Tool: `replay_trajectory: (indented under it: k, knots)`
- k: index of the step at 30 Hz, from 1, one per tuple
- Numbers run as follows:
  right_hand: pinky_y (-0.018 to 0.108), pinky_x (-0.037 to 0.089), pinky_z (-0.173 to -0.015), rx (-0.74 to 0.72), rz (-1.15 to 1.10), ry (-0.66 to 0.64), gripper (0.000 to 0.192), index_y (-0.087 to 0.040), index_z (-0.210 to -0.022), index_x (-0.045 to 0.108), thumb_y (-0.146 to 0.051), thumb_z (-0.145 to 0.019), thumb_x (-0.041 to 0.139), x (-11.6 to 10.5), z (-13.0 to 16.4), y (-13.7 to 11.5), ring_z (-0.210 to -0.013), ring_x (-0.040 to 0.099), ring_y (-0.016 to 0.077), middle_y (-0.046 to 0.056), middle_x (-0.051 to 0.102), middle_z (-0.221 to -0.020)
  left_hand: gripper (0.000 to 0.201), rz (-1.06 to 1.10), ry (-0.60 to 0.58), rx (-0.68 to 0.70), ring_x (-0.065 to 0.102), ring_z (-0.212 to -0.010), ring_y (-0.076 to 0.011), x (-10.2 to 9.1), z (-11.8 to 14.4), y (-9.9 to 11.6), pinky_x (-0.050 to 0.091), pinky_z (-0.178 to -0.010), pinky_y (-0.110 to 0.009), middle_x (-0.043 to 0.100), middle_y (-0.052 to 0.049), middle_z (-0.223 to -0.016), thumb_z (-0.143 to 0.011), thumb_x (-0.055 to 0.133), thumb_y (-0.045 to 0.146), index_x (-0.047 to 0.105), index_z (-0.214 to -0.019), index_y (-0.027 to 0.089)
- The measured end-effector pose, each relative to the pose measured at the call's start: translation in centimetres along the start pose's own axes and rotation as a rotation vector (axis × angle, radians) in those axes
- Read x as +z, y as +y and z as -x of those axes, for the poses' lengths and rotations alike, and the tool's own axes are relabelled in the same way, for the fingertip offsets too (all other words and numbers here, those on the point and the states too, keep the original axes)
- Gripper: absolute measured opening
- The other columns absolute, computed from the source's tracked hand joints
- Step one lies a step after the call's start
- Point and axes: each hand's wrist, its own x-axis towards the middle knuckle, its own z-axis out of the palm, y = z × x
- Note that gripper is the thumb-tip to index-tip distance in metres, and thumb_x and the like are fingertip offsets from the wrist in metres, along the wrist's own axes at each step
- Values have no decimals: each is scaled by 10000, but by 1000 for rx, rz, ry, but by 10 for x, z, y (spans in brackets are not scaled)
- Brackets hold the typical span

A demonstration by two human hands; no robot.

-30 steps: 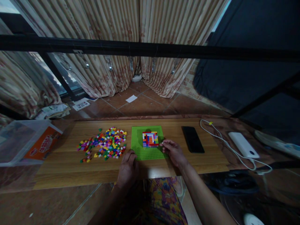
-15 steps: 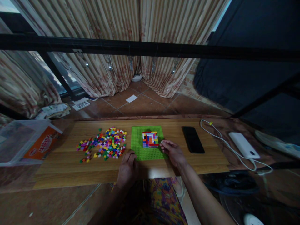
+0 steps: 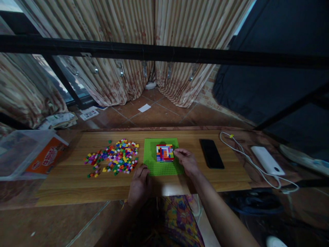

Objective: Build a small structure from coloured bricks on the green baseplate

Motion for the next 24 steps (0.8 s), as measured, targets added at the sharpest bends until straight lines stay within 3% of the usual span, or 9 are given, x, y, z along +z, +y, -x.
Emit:
replay_trajectory:
  k: [3, 6, 17, 20, 24]
  knots:
    - [250, 410, -563, -79, 52, -12, 257, -211, -702, 699, -414, -578, 794, 3, -4, 0, -591, 532, 121, -14, 662, -654, 229, -1, 8, 2, 559, -1061, -206, 0, 0, 1, 500, -926, -380, 576, -80, -1104, -807, 448, 37, 537, -939, 202]
    - [287, 454, -668, -139, 101, -20, 231, -210, -693, 705, -389, -576, 792, 5, -6, 0, -673, 580, 151, 5, 692, -701, 232, 2, 19, 7, 565, -1043, -202, -1, -1, 3, 504, -917, -371, 584, -78, -1089, -793, 453, 30, 540, -923, 200]
    - [276, 467, -634, -155, 71, 16, 311, -195, -673, 688, -416, -509, 832, 5, -7, 4, -630, 577, 132, -10, 674, -668, 237, 0, 58, 19, 580, -1035, -199, -1, -2, 4, 520, -893, -354, 602, -73, -1076, -782, 471, 34, 552, -924, 204]
    - [244, 427, -555, -128, 47, 37, 312, -196, -699, 698, -425, -528, 825, 4, -4, 5, -558, 529, 103, -24, 661, -648, 241, -3, 65, 24, 585, -1021, -197, -1, -2, 5, 524, -888, -351, 605, -73, -1069, -773, 473, 32, 554, -922, 203]
    - [207, 263, -413, -80, 35, 56, 321, -184, -735, 708, -448, -576, 799, 3, -1, 5, -420, 352, 52, -45, 609, -566, 233, -9, 58, 11, 586, -1015, -198, 0, -2, 4, 526, -884, -352, 605, -71, -1062, -777, 474, 37, 552, -918, 205]
